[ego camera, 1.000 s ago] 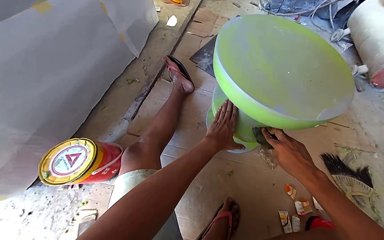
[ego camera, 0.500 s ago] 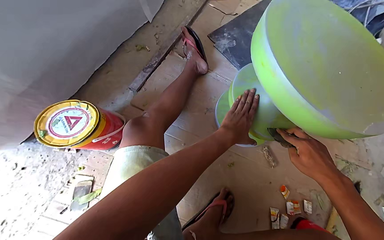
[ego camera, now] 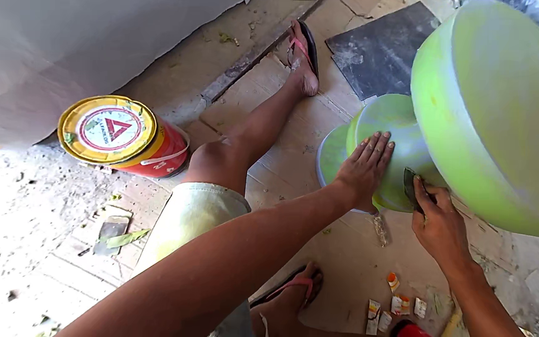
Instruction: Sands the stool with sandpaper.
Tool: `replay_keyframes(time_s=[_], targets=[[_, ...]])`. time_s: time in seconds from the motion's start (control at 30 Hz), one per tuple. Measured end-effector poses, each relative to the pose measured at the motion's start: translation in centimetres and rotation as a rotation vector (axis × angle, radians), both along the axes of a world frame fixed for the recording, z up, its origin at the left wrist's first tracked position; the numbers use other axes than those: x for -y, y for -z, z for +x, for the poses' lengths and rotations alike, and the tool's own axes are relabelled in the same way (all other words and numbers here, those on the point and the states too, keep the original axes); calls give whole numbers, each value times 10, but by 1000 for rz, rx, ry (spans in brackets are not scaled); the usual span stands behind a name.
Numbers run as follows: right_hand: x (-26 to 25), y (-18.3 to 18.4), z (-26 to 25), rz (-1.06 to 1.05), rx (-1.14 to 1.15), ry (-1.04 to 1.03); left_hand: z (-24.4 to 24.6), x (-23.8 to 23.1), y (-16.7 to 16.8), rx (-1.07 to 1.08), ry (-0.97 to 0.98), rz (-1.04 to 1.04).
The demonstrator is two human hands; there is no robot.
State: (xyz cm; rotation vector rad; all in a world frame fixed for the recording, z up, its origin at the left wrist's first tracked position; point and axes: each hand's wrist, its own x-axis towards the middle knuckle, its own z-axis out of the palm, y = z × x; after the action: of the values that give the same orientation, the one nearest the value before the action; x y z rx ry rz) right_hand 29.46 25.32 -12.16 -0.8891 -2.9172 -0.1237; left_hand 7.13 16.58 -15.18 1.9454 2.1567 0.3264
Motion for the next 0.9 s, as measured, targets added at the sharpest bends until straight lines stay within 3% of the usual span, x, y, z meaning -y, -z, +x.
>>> replay_keyframes(time_s=[0.27, 0.37, 0.47, 0.57, 0.9], targets=[[-8, -20, 31, -90, 150, -45, 1, 3, 1, 1, 16, -1], [-23, -25, 36, -86, 82, -76, 2, 2, -1, 10, 0, -7], [-27, -8, 25, -26, -87, -40, 1, 0, -1, 2, -8, -23], [-18, 8, 10, -16, -117, -25, 1, -2, -1, 2, 5, -30], [7, -26, 17, -206, 50, -25, 0, 0, -3, -24, 2, -20]])
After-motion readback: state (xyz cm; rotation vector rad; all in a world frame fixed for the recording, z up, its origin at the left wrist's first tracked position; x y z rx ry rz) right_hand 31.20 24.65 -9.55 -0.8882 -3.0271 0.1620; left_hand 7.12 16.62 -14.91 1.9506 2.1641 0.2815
